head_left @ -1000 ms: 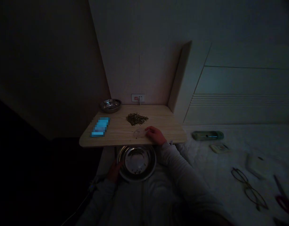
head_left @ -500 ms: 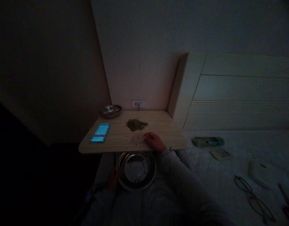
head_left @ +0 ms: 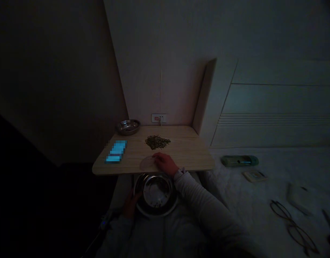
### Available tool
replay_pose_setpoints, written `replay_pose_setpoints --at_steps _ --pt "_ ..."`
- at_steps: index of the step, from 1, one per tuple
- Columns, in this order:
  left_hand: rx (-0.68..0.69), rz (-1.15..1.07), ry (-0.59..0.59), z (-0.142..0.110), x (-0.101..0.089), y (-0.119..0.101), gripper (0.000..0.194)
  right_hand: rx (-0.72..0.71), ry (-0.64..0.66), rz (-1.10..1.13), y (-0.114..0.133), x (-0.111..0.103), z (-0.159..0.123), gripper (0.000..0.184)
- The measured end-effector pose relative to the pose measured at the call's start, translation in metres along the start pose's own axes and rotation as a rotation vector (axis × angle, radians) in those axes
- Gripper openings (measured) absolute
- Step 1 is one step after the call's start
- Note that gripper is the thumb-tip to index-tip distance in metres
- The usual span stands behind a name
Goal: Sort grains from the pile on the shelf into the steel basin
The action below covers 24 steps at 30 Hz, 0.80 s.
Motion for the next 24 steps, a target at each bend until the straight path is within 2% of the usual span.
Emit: replay_pose_setpoints --at_steps 5,10,12,15,19,22,24 --pt "-0.021 -0.041 -0.005 -0.001 -0.001 -0.001 0.030 -0.030 0.018 -0.025 0.001 0.002 -0.001 0.023" --pt "-0.032 0.035 -0.043 -0.001 -0.004 -0.003 0.028 0.007 0.030 0.019 -0.004 0.000 -0.002 0.022" --pt "-0.062 0.067 -0.075 -0.002 -0.008 -0.002 0.028 0.056 -0.002 0.071 -0.011 -0.008 -0.001 0.022" --pt "-0.041 0.040 -0.048 -0.002 -0.006 -0.003 0.029 0.147 -0.081 0.146 -0.025 -0.026 0.001 0.024" --pt "-0.035 0.029 -0.063 -0.001 -0.008 0.000 0.029 0.264 -0.173 0.135 -0.044 -0.047 -0.003 0.025" --pt "-0.060 0.043 -0.086 -0.001 -0.010 0.002 0.029 0.305 -0.186 0.121 -0.050 -0.052 -0.008 0.025" --pt "-0.067 0.025 -0.059 -0.003 -0.007 0.000 0.029 0.294 -0.174 0.102 -0.049 -0.050 -0.009 0.025"
Point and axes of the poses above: each hand's wrist, its own z-axis towards the middle knuckle, its own x-axis out of the palm, y = z × x, the point moved 9 cm from there along z, towards the middle knuckle, and after that the axes turned 15 degrees about -y, right-handed, at the moved point
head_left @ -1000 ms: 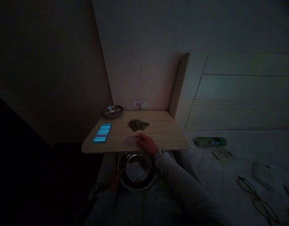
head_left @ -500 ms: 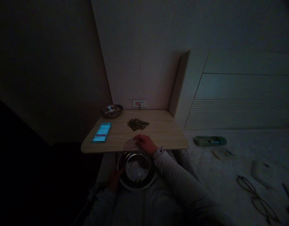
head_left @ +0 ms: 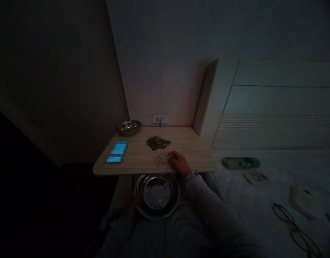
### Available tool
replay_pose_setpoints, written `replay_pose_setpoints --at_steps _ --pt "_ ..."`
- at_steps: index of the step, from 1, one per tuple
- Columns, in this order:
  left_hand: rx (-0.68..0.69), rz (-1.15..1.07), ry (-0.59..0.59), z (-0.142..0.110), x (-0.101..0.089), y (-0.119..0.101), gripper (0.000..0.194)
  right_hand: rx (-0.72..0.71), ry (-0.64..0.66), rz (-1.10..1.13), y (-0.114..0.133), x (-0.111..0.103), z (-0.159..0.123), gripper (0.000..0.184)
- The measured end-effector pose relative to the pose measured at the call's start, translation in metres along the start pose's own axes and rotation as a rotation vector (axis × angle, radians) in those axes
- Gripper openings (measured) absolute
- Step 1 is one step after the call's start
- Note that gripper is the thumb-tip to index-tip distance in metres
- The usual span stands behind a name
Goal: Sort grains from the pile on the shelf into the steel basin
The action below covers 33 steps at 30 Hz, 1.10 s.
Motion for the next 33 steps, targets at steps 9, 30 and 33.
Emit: replay_pose_setpoints --at_steps 9,30,33 --pt "0.004 0.018 0.033 0.005 0.004 0.002 0.028 -0.029 -0.009 -0.082 -0.002 0.001 -0.001 0.023" --pt "0.103 0.048 0.035 -0.001 0.005 -0.011 0.017 -0.044 0.008 -0.109 -0.003 0.002 -0.001 0.021" --pt "0.162 0.076 0.057 -0.005 0.006 -0.018 0.010 -0.049 0.008 -0.120 -0.004 0.002 -0.001 0.021"
Point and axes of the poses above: each hand's wrist, its own z-axis towards the middle knuckle, its own x-axis out of the palm, y = z × x, the point moved 9 cm from there along z, towards the middle knuckle, and after that the axes turned 15 degrees about -y, right-handed, at the moved point
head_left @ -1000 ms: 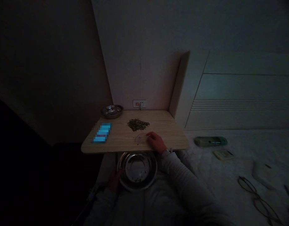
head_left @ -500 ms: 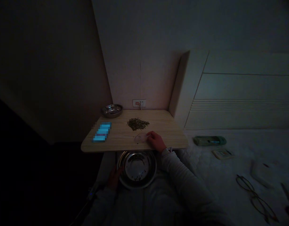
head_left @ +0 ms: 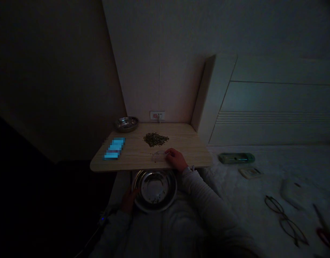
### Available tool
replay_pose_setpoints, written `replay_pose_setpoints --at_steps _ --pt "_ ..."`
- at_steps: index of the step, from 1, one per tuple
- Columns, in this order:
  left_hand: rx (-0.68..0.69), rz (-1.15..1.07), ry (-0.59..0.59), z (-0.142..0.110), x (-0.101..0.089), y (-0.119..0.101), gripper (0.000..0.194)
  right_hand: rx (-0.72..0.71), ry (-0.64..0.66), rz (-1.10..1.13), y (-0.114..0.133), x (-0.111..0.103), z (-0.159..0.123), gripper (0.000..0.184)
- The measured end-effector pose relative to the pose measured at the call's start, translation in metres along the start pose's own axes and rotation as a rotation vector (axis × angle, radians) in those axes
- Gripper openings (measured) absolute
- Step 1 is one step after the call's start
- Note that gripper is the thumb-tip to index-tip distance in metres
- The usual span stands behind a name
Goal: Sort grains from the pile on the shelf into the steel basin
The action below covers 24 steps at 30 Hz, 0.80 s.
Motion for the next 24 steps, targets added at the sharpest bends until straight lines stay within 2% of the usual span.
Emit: replay_pose_setpoints --at_steps 8,13,15,20,24 --pt "-0.042 0.010 0.047 -0.002 0.003 0.004 0.026 -0.004 0.061 0.033 0.005 0.003 -0.003 0.020" --pt "-0.127 -0.044 0.019 -0.002 0.006 0.013 0.045 0.004 0.114 0.061 0.006 0.008 -0.005 0.019" --pt "-0.154 -0.065 0.039 -0.005 0.010 0.014 0.046 0.007 0.124 0.067 0.006 0.008 -0.006 0.019" --pt "-0.110 -0.108 0.055 -0.010 0.012 0.003 0.044 0.003 0.129 0.064 0.006 0.009 -0.005 0.019" --pt "-0.114 -0.040 0.031 -0.010 0.009 0.003 0.038 0.008 0.131 0.067 0.005 0.009 -0.006 0.020"
Point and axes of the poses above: each hand's wrist, its own z-axis towards the middle knuckle, its own x-axis out of the palm, y = z × x, the point moved 9 cm from there along z, towards the middle knuckle, and after that the axes turned 15 degrees about -y, right-handed, at the moved point
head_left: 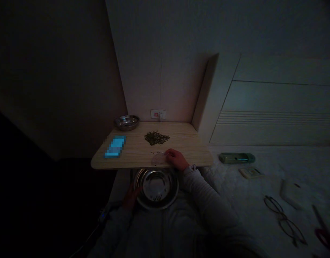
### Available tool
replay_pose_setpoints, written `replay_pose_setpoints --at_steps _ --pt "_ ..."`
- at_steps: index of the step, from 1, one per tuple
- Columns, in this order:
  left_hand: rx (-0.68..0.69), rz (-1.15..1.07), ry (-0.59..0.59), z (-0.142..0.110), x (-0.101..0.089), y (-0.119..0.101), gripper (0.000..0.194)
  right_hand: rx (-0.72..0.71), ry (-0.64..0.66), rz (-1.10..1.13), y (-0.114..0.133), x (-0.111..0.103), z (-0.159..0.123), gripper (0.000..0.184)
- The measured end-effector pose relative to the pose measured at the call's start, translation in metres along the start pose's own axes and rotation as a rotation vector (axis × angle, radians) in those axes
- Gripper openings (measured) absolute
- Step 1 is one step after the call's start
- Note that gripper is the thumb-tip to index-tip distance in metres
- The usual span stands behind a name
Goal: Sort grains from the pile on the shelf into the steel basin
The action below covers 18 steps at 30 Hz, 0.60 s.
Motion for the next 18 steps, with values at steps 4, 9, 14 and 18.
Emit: replay_pose_setpoints --at_steps 4,9,14,18 --pt "0.033 0.004 -0.020 0.006 -0.004 0.002 0.037 0.001 0.002 -0.007 -0.001 0.000 0.000 0.020" --pt "0.013 -0.004 -0.001 0.012 -0.003 0.010 0.050 0.011 0.025 -0.026 0.000 0.001 0.000 0.021" --pt "0.021 -0.011 0.033 0.007 0.000 0.005 0.046 0.015 0.048 -0.011 0.001 0.003 -0.002 0.020" --pt "-0.013 -0.046 0.037 0.004 0.001 0.006 0.047 0.008 0.023 0.015 0.000 0.001 0.000 0.019"
Point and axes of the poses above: each hand's wrist, its own z-axis towards the middle knuckle, its own x-axis out of the palm, y = z × x, the point moved 9 cm from there along z, towards the middle knuckle, and after that the axes turned 15 degrees about -y, right-handed, at the moved point
